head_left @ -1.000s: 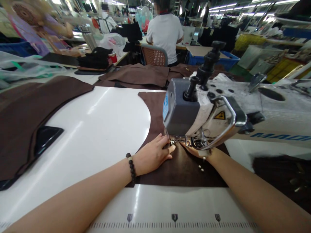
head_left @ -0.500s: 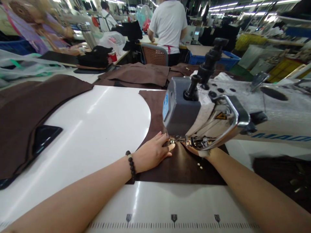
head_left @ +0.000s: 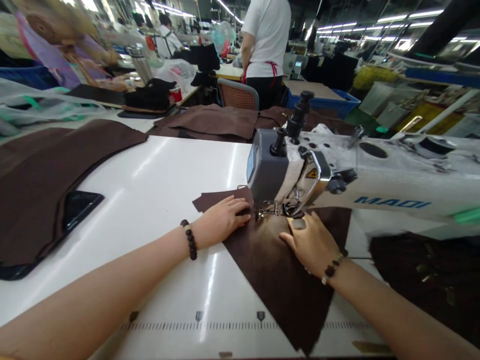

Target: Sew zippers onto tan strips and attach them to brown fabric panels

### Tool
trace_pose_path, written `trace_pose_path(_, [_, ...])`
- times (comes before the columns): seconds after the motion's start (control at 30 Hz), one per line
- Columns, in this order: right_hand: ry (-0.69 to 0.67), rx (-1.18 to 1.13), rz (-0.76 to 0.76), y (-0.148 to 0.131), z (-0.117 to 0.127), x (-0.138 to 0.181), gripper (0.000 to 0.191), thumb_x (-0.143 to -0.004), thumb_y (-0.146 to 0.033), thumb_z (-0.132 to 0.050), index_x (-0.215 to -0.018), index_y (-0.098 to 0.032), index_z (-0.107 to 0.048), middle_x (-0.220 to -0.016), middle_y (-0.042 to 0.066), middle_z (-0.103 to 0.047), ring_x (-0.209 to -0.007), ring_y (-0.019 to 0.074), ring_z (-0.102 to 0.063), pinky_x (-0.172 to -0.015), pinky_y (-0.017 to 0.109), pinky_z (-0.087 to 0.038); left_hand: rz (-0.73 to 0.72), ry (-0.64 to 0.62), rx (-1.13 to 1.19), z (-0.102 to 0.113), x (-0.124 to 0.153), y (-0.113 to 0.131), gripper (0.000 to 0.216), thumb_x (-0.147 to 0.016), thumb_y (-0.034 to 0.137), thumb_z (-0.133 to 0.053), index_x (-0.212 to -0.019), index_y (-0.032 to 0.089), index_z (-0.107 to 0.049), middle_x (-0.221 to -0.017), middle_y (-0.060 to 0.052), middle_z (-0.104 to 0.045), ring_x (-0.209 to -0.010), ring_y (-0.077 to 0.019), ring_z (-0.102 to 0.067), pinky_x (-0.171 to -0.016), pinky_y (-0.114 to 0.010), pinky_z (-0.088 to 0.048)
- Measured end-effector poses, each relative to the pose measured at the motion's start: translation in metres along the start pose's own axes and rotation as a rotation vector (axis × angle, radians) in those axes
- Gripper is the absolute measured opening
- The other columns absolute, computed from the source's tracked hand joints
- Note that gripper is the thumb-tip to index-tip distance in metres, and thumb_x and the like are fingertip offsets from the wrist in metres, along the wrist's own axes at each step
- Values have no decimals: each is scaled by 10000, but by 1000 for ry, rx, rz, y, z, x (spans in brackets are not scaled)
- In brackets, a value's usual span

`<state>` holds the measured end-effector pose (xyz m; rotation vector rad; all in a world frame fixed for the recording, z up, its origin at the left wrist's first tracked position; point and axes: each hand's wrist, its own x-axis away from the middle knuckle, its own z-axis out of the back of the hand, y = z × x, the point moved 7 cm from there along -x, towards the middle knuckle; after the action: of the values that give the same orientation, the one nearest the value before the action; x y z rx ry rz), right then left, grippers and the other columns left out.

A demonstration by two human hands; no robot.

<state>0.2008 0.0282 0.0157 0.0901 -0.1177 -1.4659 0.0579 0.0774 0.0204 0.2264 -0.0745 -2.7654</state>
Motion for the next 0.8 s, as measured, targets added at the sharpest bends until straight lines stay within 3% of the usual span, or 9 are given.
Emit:
trace_pose_path(0.13, [-204, 88, -89, -25, 4, 48, 499, -833, -401, -467, -1246, -122, -492, -1148, 269, -527, -958, 311, -581, -786, 421, -462, 53, 16, 41, 7, 3, 17, 219, -896, 247, -449, -990, 118, -598, -1051, -99, -569, -959, -205, -541, -858, -347, -450])
trace_pose_path(0.27, [-333, -65, 7, -53, 15, 62, 386, -891, -357, -334, -1129, -195, -591, -923, 169, -643, -731, 235, -637, -592, 322, -494, 121, 7, 27, 1, -1, 35, 277, -870, 327, -493, -961, 80, -580, -982, -118, -572, -937, -224, -542, -835, -345, -462])
trace_pose_path(0.33, [-261, -116, -7, -51, 22, 53, 350, -892, -312, -336, -1053, -192, -623, -875, 125, -642, -738, 223, -626, -619, 326, -496, 158, 9, 15, -3, -3, 39, 329, -843, 368, -528, -962, 64, -566, -962, -125, -566, -936, -231, -538, -831, -341, -463])
trace_pose_path(0.43, [-24, -168, -37, -39, 25, 31, 375, -867, -262, -406, -1208, -150, -511, -1107, 143, -571, -1010, 254, -542, -831, 378, -462, 214, 37, 15, -6, -4, 39, 428, -788, 427, -579, -987, 49, -546, -995, -136, -550, -952, -237, -523, -845, -338, -458])
trace_pose_path(0.5, [57, -223, -5, -35, 14, 19, 438, -867, -242, -405, -1291, -130, -414, -1255, 147, -477, -1142, 256, -451, -929, 417, -399, 248, 42, 21, -7, -5, 38, 497, -748, 455, -609, -1002, 32, -540, -1019, -146, -541, -961, -244, -513, -864, -343, -449])
trace_pose_path(0.67, [38, -308, 101, -31, -14, 5, 444, -881, -227, -349, -1318, -151, -369, -1317, 131, -425, -1242, 258, -350, -969, 528, -324, 284, 27, 29, -9, -8, 38, 583, -688, 509, -632, -1001, 24, -547, -1030, -147, -536, -970, -258, -499, -870, -356, -440])
trace_pose_path(0.8, [55, -510, 242, -2, 18, 27, 407, -893, -309, -324, -1265, -198, -446, -1194, 86, -548, -1134, 200, -487, -951, 397, -413, 291, 41, 27, -12, -7, 36, 610, -664, 543, -634, -1000, 41, -544, -1041, -147, -535, -991, -271, -495, -865, -364, -436])
